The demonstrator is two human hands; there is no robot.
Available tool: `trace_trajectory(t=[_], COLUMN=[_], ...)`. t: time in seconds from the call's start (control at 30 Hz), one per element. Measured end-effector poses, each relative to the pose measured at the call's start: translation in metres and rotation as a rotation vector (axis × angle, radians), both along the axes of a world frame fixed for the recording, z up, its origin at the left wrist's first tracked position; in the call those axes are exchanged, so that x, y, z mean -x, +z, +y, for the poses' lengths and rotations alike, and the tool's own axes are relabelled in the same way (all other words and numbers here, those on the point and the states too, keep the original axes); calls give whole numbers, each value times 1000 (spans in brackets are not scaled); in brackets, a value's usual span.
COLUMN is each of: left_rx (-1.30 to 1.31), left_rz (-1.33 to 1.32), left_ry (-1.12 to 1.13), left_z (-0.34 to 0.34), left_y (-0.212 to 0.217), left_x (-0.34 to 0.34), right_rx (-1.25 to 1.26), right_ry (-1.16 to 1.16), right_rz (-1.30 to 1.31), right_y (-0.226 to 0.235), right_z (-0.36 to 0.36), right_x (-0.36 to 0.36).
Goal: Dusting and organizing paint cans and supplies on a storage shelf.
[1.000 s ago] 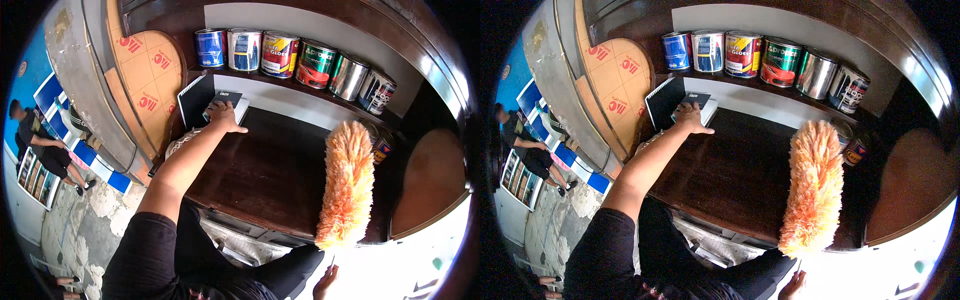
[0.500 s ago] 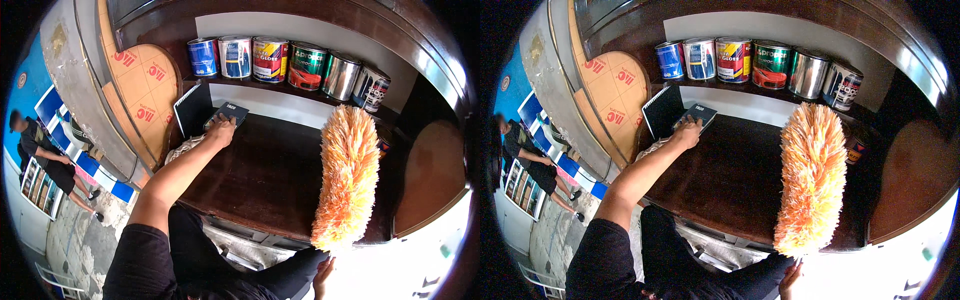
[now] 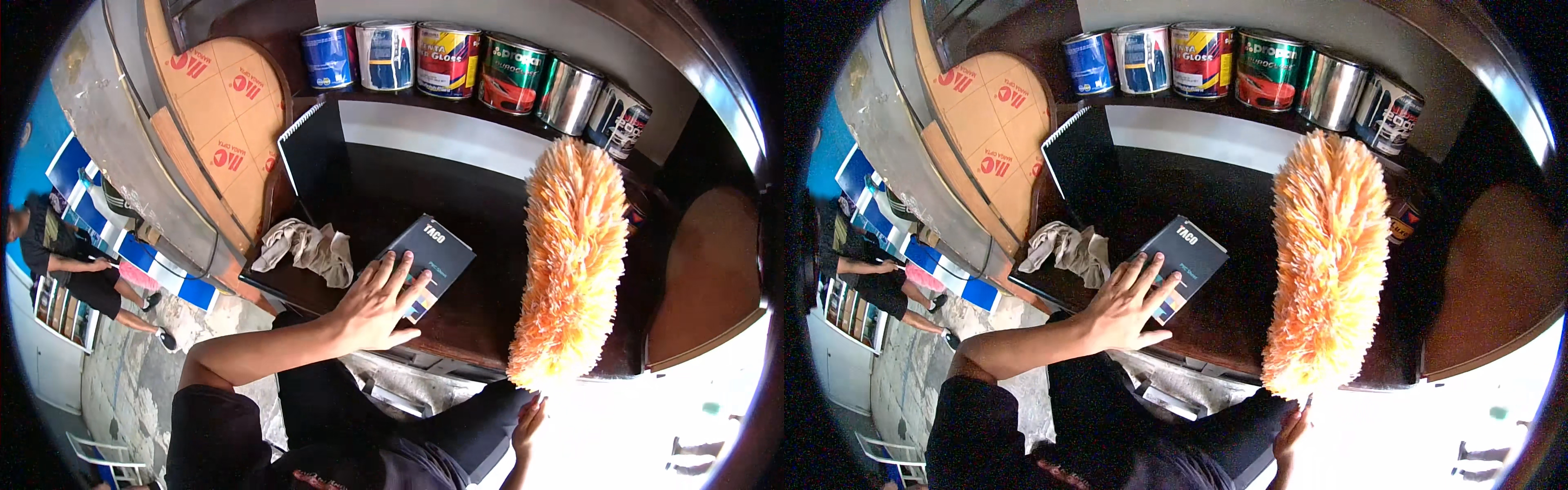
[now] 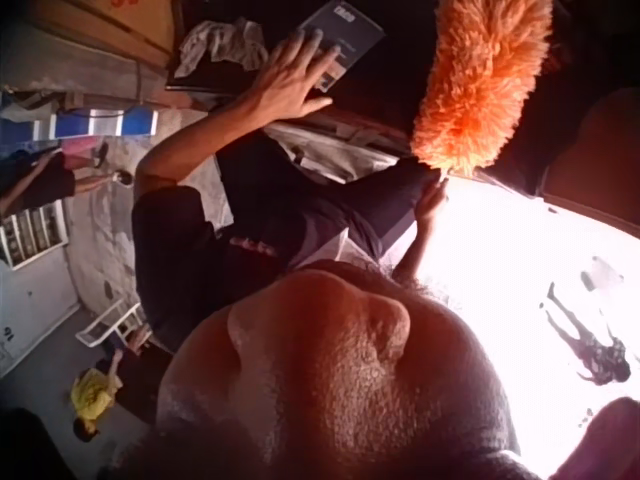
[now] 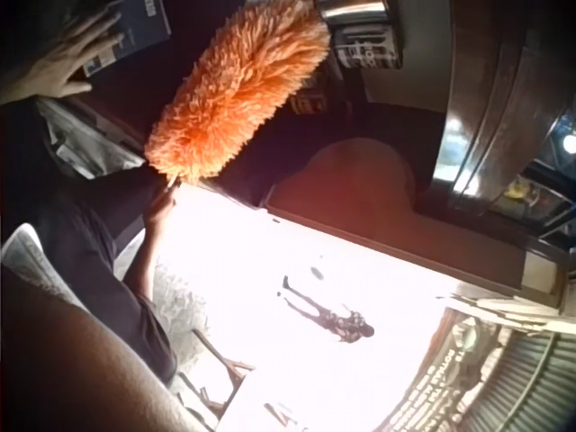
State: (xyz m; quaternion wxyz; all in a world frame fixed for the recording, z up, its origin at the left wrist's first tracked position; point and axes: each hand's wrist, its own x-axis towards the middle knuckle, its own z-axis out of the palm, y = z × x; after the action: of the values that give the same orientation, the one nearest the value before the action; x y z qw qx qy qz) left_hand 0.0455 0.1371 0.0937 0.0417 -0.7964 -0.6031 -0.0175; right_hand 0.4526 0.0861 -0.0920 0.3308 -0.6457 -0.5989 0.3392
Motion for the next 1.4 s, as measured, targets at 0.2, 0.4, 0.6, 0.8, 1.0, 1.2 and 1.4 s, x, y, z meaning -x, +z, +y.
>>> trace_trajectory(t=[0.2, 0.4, 0.6, 0.8, 1.0, 1.2, 1.4], left_rx=[-192, -408, -517, -545, -592, -588, -455], left_rz=[-136, -110, 30, -270, -1302, -1368, -1447], left_ry=[-220, -253, -263, -296, -57, -17, 224], left_z=[-19, -30, -57, -79, -100, -55, -6], left_y=[-35, -58, -59, -39, -23, -33, -53], left_x=[19, 20, 42, 84, 93, 66, 12], right_rx=[-369, -312, -372, -483, -566, -579, -582], right_ry=[-121, -147, 98, 324, 356, 299, 369], right_rz=[-322, -610, -921, -639, -546, -568, -481], right_y=[84, 155, 228, 192, 154, 145, 151], right_z=[16, 53, 132, 227, 258, 255, 251], right_x=[-38, -31, 84, 150, 172, 172, 168])
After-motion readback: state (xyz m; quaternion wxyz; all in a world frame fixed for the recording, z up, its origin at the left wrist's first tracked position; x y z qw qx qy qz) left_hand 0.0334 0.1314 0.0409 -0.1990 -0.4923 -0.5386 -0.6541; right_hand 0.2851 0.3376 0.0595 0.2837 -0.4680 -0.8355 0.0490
